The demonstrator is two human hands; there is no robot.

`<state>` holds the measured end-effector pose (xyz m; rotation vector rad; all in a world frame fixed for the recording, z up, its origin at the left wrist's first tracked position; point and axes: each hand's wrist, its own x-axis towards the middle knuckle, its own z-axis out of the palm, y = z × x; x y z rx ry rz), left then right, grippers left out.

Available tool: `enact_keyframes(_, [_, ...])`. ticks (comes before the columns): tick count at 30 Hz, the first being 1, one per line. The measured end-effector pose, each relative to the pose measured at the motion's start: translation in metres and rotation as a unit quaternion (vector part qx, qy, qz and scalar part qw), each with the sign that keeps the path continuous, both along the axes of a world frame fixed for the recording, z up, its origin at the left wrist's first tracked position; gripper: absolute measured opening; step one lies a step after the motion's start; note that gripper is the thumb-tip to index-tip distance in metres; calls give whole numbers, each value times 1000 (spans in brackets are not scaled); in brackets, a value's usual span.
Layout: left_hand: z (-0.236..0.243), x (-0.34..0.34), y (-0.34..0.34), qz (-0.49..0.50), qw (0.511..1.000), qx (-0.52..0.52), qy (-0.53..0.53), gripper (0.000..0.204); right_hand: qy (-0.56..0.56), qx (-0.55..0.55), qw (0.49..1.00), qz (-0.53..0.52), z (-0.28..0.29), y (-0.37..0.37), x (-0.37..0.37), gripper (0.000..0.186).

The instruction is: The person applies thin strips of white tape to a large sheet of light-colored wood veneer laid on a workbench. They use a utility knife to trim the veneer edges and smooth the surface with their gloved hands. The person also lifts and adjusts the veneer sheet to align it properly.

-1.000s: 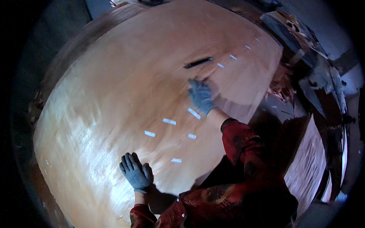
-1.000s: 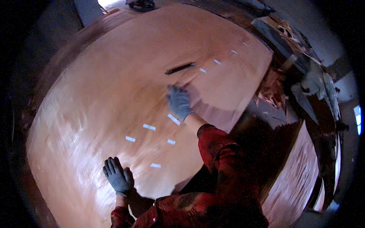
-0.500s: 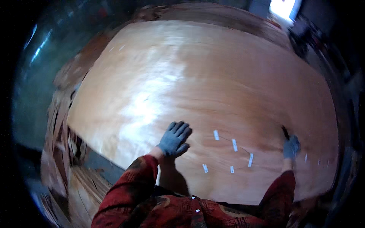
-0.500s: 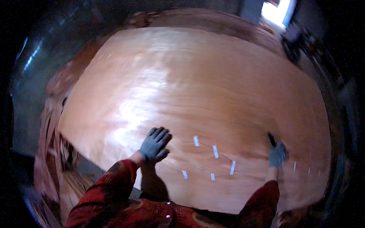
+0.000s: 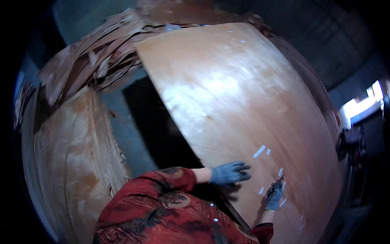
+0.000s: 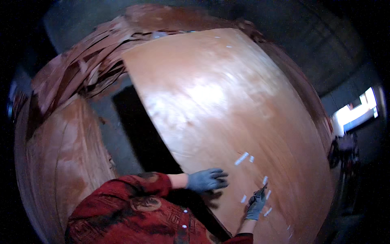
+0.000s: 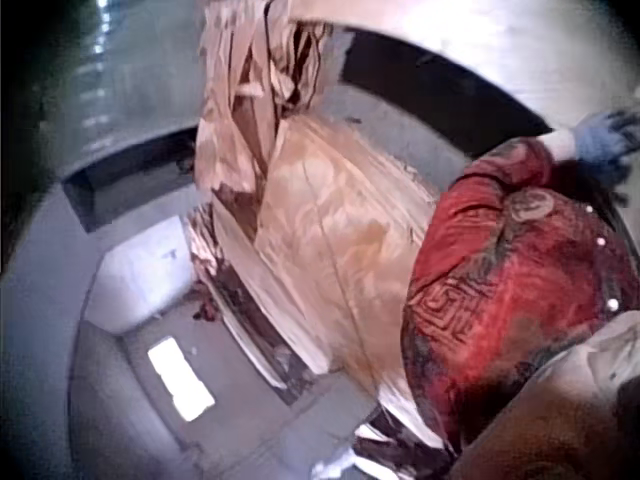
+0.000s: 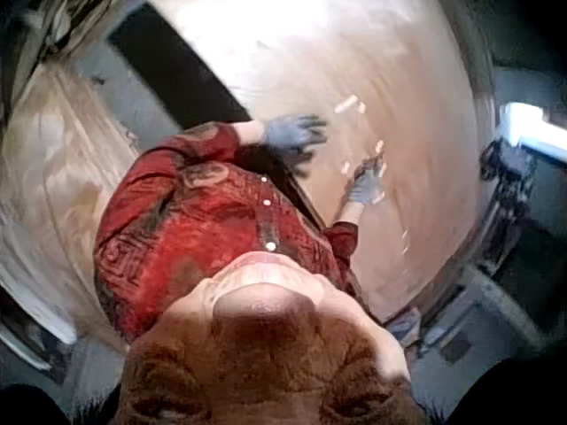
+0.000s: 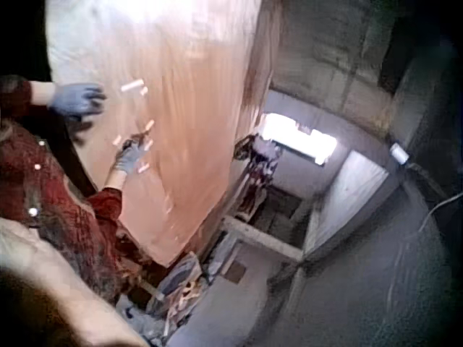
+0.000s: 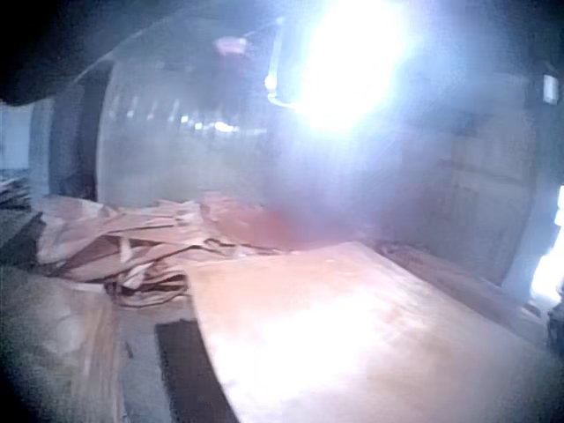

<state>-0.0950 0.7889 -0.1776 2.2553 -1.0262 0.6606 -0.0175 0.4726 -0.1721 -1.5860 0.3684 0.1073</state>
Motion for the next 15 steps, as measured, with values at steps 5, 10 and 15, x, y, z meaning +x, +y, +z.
enact_keyframes(5, [-40,-195,187,277,816,-256,438,52,75,121,989,28,-38,122,-45,12])
enact_keyframes(10, [-70,-352,338,679,647,105,331,71,115,118,981,106,-13,265,-56,17])
enact_keyframes(15, [-100,-375,395,722,596,-19,350,85,-32,-16,979,203,-34,374,16,13])
